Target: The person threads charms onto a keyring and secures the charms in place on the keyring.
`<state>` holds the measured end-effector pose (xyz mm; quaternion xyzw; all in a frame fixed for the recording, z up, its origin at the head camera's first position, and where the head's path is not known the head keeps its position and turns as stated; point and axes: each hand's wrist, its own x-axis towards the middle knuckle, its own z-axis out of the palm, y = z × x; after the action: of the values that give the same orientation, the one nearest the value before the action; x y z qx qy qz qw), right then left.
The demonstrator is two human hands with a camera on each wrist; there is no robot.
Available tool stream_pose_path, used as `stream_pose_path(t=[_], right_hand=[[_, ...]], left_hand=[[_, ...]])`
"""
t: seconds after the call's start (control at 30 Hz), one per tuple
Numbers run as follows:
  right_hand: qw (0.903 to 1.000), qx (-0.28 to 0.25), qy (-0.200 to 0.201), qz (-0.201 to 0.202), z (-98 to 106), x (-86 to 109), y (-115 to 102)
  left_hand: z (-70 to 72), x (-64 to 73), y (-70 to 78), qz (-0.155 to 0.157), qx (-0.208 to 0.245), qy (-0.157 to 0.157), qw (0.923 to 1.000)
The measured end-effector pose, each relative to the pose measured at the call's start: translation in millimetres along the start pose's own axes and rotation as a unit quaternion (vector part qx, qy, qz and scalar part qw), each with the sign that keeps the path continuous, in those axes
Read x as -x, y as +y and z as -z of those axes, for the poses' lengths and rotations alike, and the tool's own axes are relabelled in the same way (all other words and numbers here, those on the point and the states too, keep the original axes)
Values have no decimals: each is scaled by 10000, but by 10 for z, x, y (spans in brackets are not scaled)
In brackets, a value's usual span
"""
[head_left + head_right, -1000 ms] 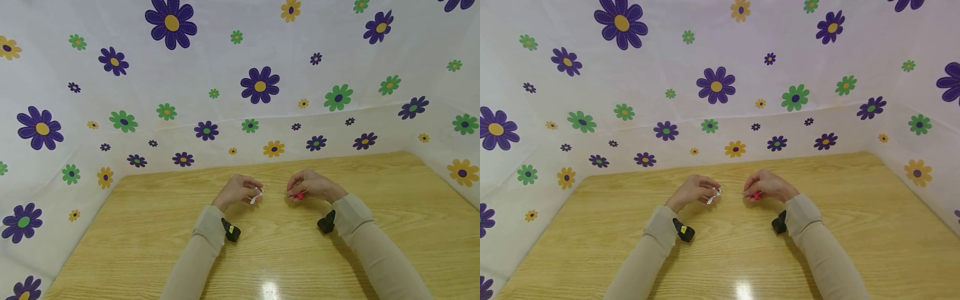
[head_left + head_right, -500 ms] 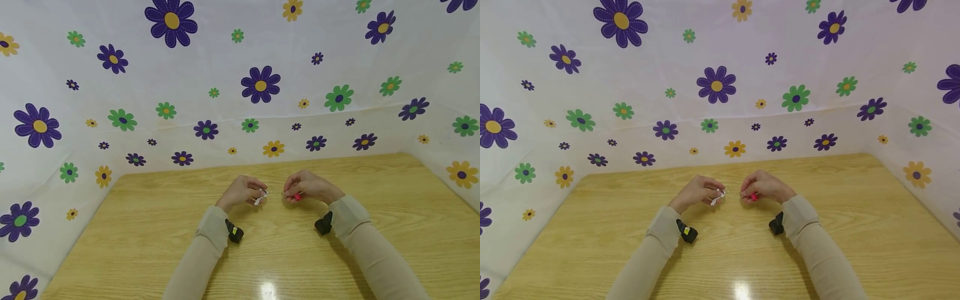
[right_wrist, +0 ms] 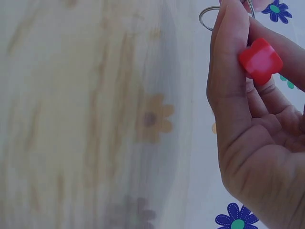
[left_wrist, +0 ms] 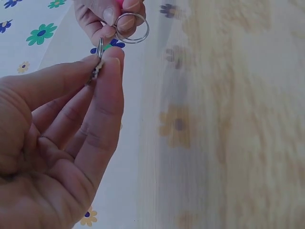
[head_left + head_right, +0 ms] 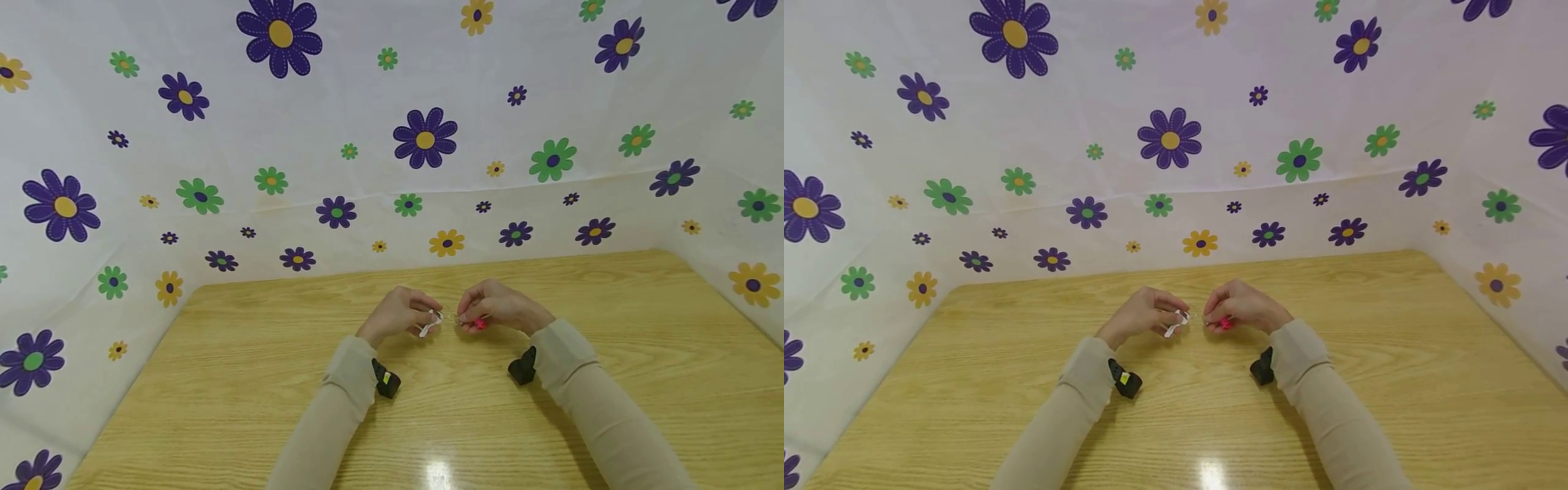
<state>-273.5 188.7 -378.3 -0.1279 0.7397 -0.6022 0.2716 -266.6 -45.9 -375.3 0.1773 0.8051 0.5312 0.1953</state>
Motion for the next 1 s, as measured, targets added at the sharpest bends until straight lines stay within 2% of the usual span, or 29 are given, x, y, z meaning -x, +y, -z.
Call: stream_pose_path(t=[0.33,0.77,1.0], right_hand=[[9999,-76,-45,51,-14,-15,8],[9999,-138,-84,54,-6,-39,2],[9995,-262,-158,108,16,-30,-20]], left_hand=[[-41,1,42,37,-43,-93,9999],[-47,-21,35,-7,-244,-102,9997],[-42,-21,16,15,-202,-110,9997]])
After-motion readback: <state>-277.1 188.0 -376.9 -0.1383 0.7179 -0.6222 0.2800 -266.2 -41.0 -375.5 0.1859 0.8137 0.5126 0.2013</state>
